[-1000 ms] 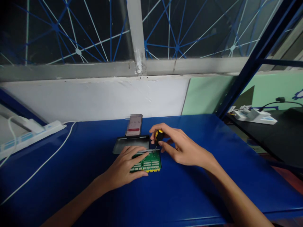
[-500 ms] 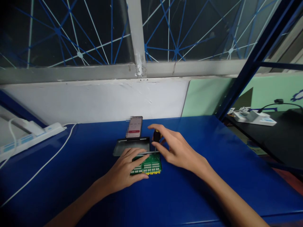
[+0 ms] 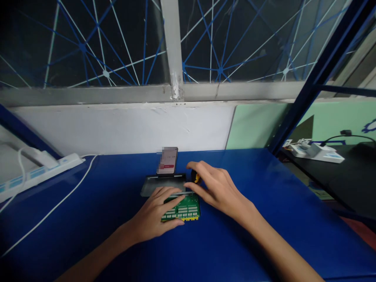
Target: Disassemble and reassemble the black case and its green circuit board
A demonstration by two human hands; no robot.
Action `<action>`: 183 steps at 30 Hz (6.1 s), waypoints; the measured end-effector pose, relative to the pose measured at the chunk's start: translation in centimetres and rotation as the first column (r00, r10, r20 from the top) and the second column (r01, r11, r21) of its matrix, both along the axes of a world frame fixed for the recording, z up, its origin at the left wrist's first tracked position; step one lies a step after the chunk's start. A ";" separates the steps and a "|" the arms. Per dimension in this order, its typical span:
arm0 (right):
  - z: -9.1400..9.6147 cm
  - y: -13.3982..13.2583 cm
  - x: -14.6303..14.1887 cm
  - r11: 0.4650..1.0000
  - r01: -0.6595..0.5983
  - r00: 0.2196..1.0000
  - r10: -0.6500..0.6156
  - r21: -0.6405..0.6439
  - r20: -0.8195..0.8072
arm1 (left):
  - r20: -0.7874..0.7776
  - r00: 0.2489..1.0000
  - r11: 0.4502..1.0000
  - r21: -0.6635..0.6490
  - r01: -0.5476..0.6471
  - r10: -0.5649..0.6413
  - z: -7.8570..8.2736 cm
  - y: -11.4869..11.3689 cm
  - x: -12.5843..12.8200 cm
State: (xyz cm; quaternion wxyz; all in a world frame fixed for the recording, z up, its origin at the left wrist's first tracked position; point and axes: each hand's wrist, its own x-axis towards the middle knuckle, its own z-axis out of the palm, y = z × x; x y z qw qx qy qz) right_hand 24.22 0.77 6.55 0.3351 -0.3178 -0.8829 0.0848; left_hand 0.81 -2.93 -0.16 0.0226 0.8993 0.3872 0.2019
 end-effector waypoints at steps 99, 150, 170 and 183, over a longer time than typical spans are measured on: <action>0.0 0.5 0.3 0.994 0.011 0.997 -0.018 -0.110 -0.071 | -0.009 1.000 1.000 0.019 0.019 -0.019 0.2 -0.1 -0.1; -0.2 0.9 0.8 0.967 0.018 0.997 -0.036 -0.254 -0.069 | -0.028 0.999 1.000 0.007 0.016 -0.015 0.2 -0.1 0.0; -0.9 1.1 0.2 0.976 0.135 0.984 -0.152 -0.171 -0.090 | 0.011 1.000 1.000 0.001 0.025 -0.025 -0.1 0.0 -0.2; -1.4 3.3 1.1 0.916 0.370 0.825 -0.400 -0.154 -0.398 | -0.011 1.000 1.000 -0.018 0.025 -0.025 0.1 0.1 -0.4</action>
